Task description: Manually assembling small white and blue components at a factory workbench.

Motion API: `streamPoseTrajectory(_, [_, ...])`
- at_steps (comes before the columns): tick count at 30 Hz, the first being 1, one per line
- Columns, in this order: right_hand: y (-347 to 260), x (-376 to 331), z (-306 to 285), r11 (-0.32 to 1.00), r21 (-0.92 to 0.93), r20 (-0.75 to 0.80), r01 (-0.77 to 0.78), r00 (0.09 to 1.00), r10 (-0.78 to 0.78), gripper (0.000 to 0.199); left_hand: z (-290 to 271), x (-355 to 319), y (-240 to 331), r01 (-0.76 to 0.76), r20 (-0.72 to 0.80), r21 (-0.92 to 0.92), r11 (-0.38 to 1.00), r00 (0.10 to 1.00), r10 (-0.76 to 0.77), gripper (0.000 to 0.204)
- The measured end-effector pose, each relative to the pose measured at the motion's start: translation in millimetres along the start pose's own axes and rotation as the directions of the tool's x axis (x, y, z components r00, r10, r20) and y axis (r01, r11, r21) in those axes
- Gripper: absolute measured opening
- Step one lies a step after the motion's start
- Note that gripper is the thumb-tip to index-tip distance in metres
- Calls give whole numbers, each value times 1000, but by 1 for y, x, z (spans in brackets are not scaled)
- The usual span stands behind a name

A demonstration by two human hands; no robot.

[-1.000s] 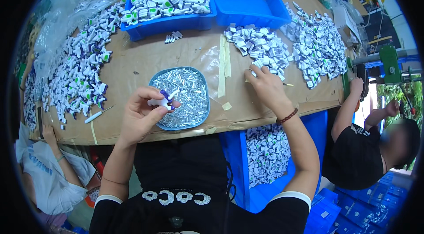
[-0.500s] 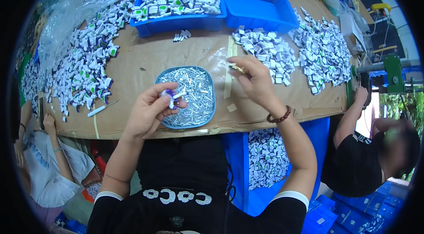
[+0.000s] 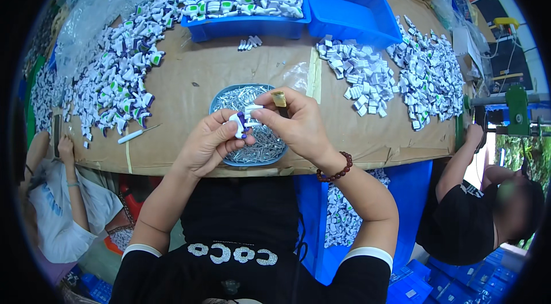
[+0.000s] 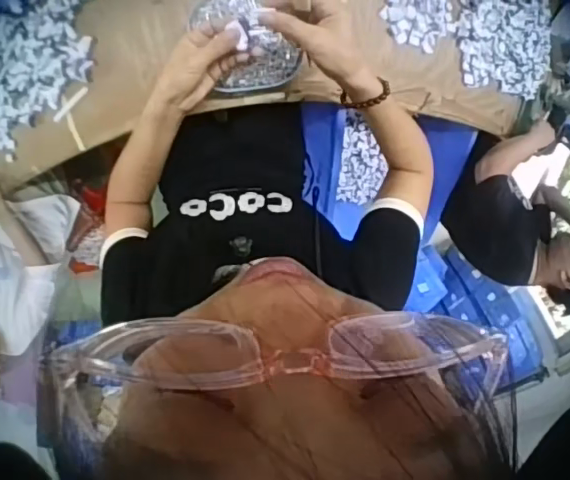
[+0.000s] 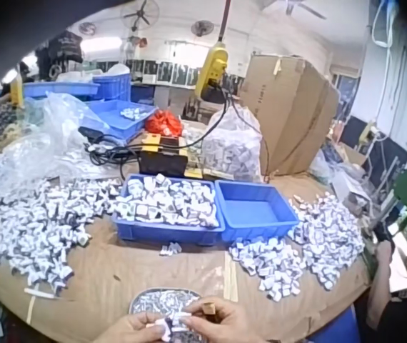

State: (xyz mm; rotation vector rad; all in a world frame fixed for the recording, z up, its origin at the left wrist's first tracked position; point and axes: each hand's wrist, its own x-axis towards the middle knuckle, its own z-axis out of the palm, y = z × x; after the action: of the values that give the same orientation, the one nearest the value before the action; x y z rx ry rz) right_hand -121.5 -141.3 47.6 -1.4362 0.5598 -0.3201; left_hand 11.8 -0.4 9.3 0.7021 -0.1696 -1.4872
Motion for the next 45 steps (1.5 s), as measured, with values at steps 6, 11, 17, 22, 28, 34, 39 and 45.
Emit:
streamPoseTrajectory(6, [2, -3, -2, 999, -42, -7, 15, 1000, -16, 18, 0, -2, -1, -10, 2, 46, 999, 1000, 10, 13])
streamPoseTrajectory(11, [5, -3, -3, 998, -51, -18, 24, 1000, -25, 18, 1, -3, 2, -35, 5, 104, 994, 999, 34, 14])
streamPoseTrajectory(17, [2, -6, -1, 1000, 18, 9, 23, 1000, -23, 16, 2, -4, 2, -36, 7, 111, 993, 999, 36, 14])
streamPoseTrajectory(22, [2, -9, -2, 996, -69, 11, 64, 998, -63, 14, 1, -4, 0, -20, -7, 88, 996, 1000, 20, 14])
streamPoseTrajectory(28, [5, -10, -4, 936, -270, 82, 228, 974, -213, 9, 4, -4, -3, -57, -34, 170, 984, 997, 63, 16])
streamPoseTrajectory(34, [5, -10, -2, 930, -294, 83, 219, 976, -204, 7, 1, -6, -9, -148, -56, 299, 943, 983, 173, 17])
streamPoseTrajectory(39, [4, -10, 0, 898, -371, 78, 237, 971, -224, 7, 6, -11, -18, -366, 14, 655, 661, 881, 474, 18])
streamPoseTrajectory(45, [10, -13, 3, 847, -471, 23, 248, 963, -270, 9, 9, -5, -15, -337, 82, 858, 388, 835, 544, 19])
